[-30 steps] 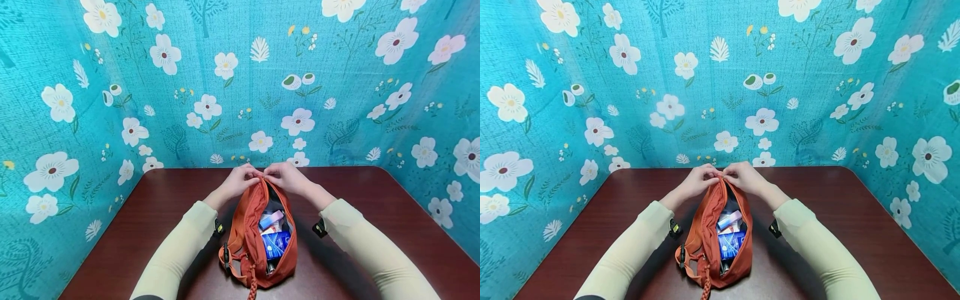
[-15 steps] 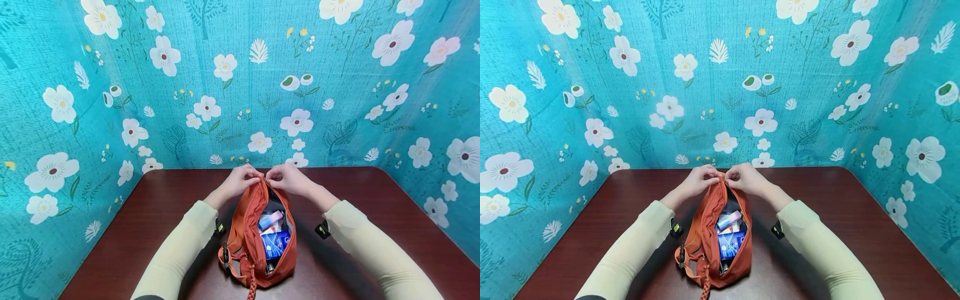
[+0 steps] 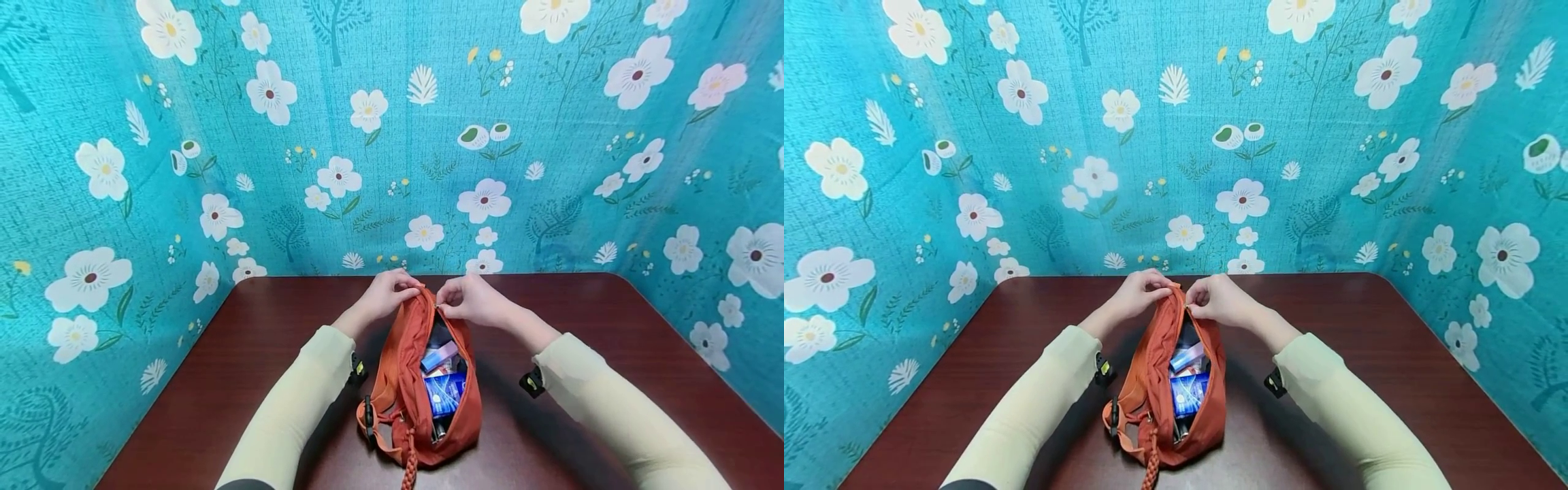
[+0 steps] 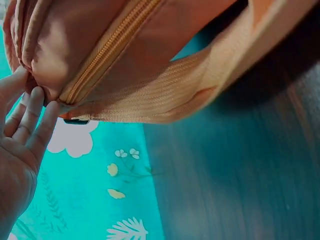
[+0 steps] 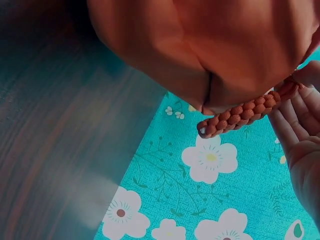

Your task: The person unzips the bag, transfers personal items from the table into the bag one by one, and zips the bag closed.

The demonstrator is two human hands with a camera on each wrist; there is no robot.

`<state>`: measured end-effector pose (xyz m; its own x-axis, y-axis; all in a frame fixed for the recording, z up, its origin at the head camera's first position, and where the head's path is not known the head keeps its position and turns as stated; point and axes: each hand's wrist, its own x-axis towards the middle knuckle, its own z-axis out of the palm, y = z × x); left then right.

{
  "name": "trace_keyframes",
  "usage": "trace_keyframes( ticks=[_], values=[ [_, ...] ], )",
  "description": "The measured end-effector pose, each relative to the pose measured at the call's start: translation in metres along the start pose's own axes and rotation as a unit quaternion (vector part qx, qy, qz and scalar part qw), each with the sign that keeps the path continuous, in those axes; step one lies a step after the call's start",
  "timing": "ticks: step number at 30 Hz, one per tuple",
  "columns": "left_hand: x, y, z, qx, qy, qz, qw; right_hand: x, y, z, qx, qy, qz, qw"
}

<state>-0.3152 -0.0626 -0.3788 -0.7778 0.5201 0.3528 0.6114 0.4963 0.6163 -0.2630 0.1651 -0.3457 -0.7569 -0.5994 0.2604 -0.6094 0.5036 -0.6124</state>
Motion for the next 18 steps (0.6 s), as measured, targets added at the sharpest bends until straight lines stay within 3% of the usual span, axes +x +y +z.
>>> trace_keyframes(
  ticks=[10,18],
  values=[
    [0.001,-0.011,0.001,-0.01,0.0,-0.013,0.9999,-0.009,0.0,0.006,0.001,0.004,0.005,1.0],
    [-0.005,0.003,-0.002,0.042,-0.023,0.023,0.9986,-0.011,0.01,0.012,0.03,0.017,0.024,0.999]
  ],
)
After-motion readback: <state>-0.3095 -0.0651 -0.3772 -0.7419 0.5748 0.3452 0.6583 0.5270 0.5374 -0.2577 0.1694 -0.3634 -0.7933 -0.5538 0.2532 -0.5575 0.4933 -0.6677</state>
